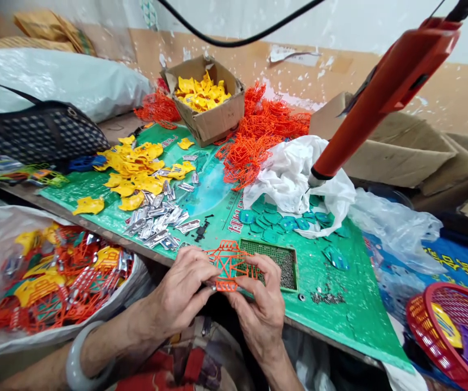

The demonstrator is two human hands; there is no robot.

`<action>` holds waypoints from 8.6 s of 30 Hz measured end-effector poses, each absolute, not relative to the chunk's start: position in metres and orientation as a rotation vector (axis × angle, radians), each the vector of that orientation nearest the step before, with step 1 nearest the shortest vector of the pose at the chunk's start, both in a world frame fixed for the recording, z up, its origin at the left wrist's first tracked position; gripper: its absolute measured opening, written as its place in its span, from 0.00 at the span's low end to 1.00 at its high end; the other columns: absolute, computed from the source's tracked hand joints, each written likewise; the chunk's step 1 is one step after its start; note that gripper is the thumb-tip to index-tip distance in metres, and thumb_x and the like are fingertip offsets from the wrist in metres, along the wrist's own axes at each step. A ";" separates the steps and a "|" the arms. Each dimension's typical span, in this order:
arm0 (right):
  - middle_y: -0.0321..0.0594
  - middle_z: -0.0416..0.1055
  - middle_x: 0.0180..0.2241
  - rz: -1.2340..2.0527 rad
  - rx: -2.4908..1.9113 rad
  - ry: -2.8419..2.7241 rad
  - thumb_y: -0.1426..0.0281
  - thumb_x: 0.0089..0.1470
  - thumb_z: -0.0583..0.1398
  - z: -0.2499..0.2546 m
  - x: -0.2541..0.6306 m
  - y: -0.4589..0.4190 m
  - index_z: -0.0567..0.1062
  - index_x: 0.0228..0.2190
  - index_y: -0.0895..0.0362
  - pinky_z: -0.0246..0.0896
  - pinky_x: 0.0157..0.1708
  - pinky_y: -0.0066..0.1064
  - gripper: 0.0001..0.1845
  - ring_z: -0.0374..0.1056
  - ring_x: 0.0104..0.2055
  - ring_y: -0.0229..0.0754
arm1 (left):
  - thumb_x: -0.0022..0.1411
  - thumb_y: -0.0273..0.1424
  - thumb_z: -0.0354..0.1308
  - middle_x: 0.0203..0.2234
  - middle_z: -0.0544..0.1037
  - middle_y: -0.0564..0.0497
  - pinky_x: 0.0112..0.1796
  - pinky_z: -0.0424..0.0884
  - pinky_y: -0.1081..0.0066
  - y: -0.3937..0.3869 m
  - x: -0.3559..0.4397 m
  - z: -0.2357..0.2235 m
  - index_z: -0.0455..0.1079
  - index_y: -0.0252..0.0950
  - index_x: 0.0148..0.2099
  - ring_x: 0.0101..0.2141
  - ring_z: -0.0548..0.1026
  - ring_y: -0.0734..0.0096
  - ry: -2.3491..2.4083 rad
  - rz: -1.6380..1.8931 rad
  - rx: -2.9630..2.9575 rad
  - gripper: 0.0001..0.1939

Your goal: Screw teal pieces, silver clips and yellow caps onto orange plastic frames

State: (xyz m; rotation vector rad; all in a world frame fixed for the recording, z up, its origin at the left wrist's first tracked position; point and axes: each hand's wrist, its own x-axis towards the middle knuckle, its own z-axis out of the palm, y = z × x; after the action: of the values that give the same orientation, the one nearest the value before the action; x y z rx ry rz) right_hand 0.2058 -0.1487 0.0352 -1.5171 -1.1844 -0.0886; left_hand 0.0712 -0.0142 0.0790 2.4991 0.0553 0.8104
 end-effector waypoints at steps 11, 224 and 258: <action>0.44 0.64 0.49 -0.085 -1.529 -1.090 0.76 0.50 0.65 0.031 0.206 -0.146 0.75 0.35 0.53 0.66 0.45 0.43 0.09 0.64 0.52 0.48 | 0.64 0.23 0.53 0.38 0.78 0.47 0.42 0.64 0.63 -0.002 0.077 0.080 0.69 0.34 0.42 0.40 0.70 0.63 0.036 0.587 2.573 0.06; 0.29 0.70 0.25 0.518 -0.963 -0.685 0.75 0.43 0.65 0.138 0.209 -0.102 0.67 0.49 0.48 0.66 0.32 0.35 0.30 0.66 0.26 0.36 | 0.45 0.30 0.67 0.23 0.77 0.53 0.26 0.60 0.78 -0.043 0.085 0.070 0.78 0.32 0.35 0.23 0.69 0.78 0.789 0.273 0.853 0.12; 0.34 0.69 0.21 0.170 -1.224 -0.583 0.70 0.38 0.67 0.084 0.273 -0.070 0.73 0.20 0.59 0.62 0.24 0.33 0.08 0.64 0.21 0.36 | 0.49 0.34 0.67 0.24 0.74 0.55 0.21 0.60 0.79 -0.022 0.089 0.065 0.75 0.33 0.35 0.21 0.65 0.80 0.800 0.431 0.949 0.12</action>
State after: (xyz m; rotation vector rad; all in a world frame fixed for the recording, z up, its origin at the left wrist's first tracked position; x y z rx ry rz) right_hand 0.2734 -0.0699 0.0839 -1.2239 -0.5832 0.1697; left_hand 0.0893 -0.0223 0.0647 0.9491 0.7997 0.4305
